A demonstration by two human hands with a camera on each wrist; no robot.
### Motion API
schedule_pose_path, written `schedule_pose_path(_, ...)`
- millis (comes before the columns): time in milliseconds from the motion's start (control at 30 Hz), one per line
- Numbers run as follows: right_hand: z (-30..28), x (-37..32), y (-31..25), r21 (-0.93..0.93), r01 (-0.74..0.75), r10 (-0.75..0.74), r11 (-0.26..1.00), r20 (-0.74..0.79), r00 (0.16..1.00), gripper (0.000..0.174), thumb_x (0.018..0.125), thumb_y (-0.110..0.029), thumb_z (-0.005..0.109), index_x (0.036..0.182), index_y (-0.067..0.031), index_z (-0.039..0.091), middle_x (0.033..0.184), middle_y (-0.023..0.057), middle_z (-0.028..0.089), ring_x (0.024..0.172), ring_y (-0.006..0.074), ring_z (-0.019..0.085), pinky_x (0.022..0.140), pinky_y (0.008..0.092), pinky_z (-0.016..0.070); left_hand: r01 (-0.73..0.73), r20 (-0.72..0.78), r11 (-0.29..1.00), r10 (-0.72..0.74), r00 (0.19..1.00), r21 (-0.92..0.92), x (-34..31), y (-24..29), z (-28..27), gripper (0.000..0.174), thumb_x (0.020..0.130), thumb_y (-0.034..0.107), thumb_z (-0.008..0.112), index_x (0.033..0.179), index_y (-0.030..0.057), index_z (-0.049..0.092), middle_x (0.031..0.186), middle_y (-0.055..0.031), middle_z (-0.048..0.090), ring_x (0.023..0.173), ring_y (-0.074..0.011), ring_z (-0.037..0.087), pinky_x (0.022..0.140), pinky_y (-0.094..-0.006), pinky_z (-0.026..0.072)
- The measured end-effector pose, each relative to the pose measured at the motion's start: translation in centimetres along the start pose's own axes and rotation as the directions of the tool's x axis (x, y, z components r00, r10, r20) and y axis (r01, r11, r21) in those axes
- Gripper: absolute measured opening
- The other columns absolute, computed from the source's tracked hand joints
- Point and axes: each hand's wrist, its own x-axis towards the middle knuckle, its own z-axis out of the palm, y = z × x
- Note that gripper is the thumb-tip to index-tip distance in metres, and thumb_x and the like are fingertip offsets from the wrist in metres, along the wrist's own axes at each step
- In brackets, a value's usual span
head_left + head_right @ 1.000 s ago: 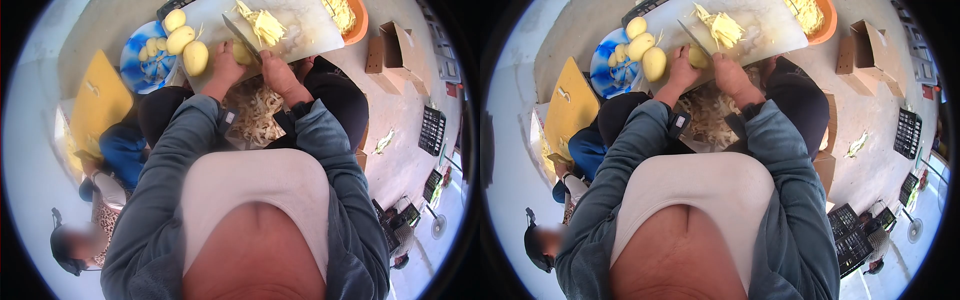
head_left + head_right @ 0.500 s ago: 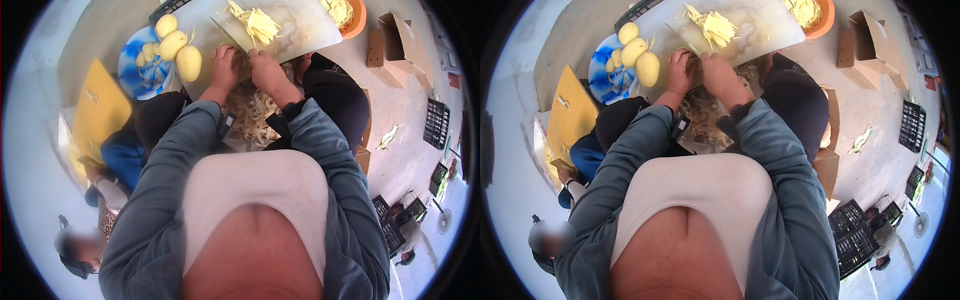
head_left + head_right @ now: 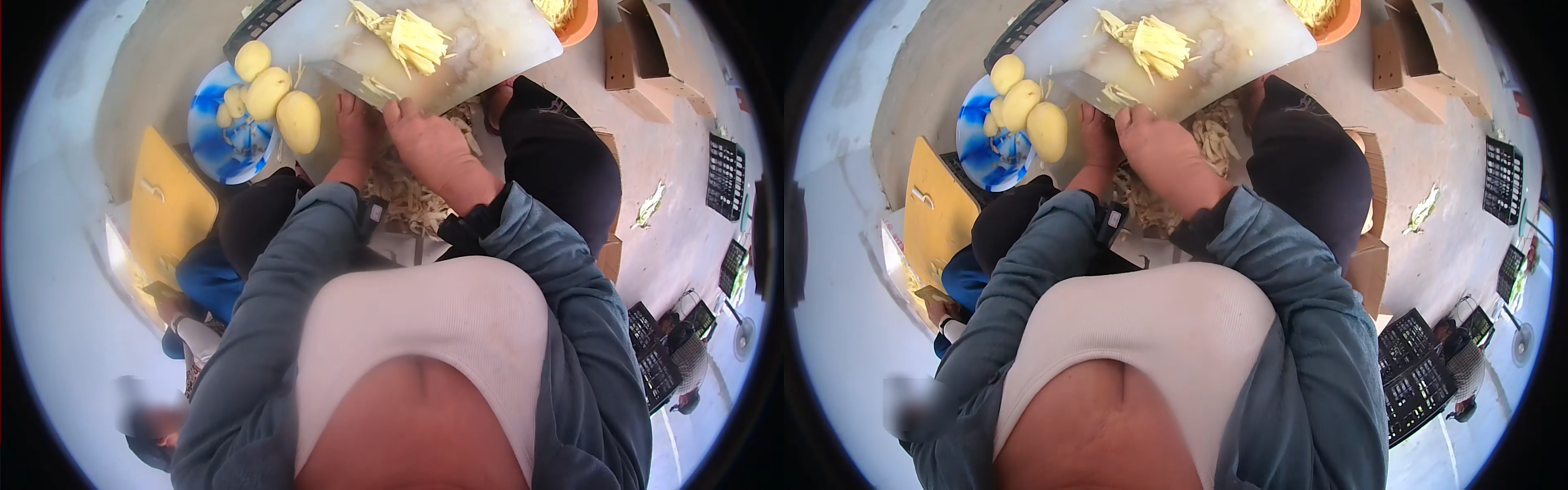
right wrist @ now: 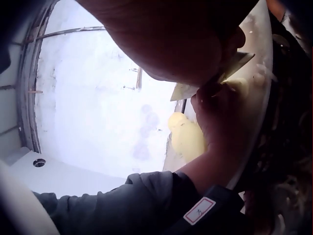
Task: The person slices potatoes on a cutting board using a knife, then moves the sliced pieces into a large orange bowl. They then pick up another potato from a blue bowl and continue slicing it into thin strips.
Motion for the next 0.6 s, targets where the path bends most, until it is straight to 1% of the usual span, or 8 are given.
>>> schedule_pose_path(67,0.0,0.2,0.1,0.005,-0.002,0.002,1.0,0.008,1.0,0.026,0.077,-0.003,0.054,0.099,0.0003,0.042,0.089,0.0171,0.056,0.069,0.0327,0.065,0.058,0.0388,0.0543,0.027,0.027,1.0,-0.027,0.999,0.002,-0.4,-0.5,0.3,0.039,0.066,0.014,0.068,0.101,0.0034,0.057,0.098,-0.0145,0.054,0.096,-0.0348,0.048,0.087,-0.0445,0.0381)
schedule_pose_path(133,-0.5,0.3,0.3,0.07,-0.036,0.032,0.997,0.065,0.997,0.022,0.078,-0.003,0.053,0.097,0.0002,0.042,0.089,0.0173,0.056,0.069,0.0326,0.065,0.058,0.0394,0.0542,0.057,0.053,0.998,-0.058,0.997,0.006,-0.5,-0.5,0.4,0.039,0.066,0.014,0.068,0.101,0.0033,0.056,0.1,-0.015,0.054,0.096,-0.0349,0.048,0.087,-0.0447,0.0383)
schedule_pose_path(200,-0.9,0.2,0.2,0.063,-0.034,0.029,0.997,0.078,0.997,0.022,0.078,-0.003,0.053,0.097,0.0004,0.042,0.09,0.0176,0.056,0.069,0.0329,0.065,0.058,0.0398,0.0542,0.097,0.061,0.995,-0.097,0.993,-0.006,-0.5,-0.4,0.4,0.039,0.066,0.014,0.068,0.101,0.0029,0.056,0.101,-0.0154,0.053,0.096,-0.0351,0.048,0.087,-0.0446,0.0387)
schedule_pose_path(233,-1.1,0.2,0.1,0.056,-0.03,0.025,0.998,0.09,0.996,0.022,0.078,-0.003,0.053,0.097,0.0006,0.042,0.09,0.0179,0.056,0.07,0.0331,0.065,0.058,0.0402,0.0541,0.099,0.061,0.995,-0.099,0.993,-0.006,-0.4,-0.3,0.3,0.039,0.066,0.014,0.068,0.101,0.0029,0.056,0.101,-0.0154,0.053,0.096,-0.0351,0.048,0.087,-0.0446,0.0387)
schedule_pose_path(300,-1.1,0.3,-0.1,0.061,-0.041,0.035,0.997,0.1,0.994,0.023,0.078,-0.002,0.053,0.097,0.0008,0.041,0.09,0.0182,0.056,0.07,0.0334,0.065,0.059,0.0403,0.054,0.046,0.009,0.999,-0.046,0.999,0.005,-0.2,-0.2,0.3,0.038,0.065,0.014,0.069,0.1,0.0027,0.056,0.101,-0.0153,0.053,0.095,-0.0355,0.049,0.085,-0.0442,0.0395)
schedule_pose_path(400,-1.1,0.5,0.1,0.077,-0.056,0.046,0.995,0.125,0.991,0.023,0.078,-0.002,0.053,0.097,0.0012,0.041,0.09,0.0187,0.056,0.07,0.0342,0.065,0.059,0.0408,0.0539,0.031,0.002,0.999,-0.031,1.0,0.017,0.0,-0.1,0.2,0.038,0.066,0.014,0.069,0.099,0.0026,0.056,0.101,-0.0152,0.053,0.094,-0.0352,0.049,0.084,-0.0441,0.04)
schedule_pose_path(500,-0.8,0.6,0.4,0.088,-0.05,0.038,0.995,0.129,0.991,0.023,0.078,-0.001,0.053,0.097,0.0014,0.041,0.09,0.0193,0.056,0.069,0.0352,0.064,0.06,0.0416,0.0537,0.075,-0.011,0.996,-0.075,0.997,-0.041,0.1,0.3,0.1,0.037,0.066,0.014,0.069,0.099,0.0022,0.056,0.102,-0.0151,0.054,0.093,-0.0348,0.05,0.083,-0.0441,0.0403)
schedule_pose_path(600,-0.6,1.0,0.5,0.115,-0.063,0.046,0.991,0.14,0.989,0.022,0.078,-0.001,0.052,0.097,0.0014,0.041,0.091,0.0199,0.057,0.069,0.0362,0.064,0.06,0.0424,0.0533,0.074,-0.018,0.997,-0.075,0.997,-0.036,0.1,0.5,-0.1,0.036,0.067,0.013,0.068,0.099,0.0017,0.055,0.101,-0.015,0.053,0.092,-0.0353,0.05,0.083,-0.0438,0.0402)
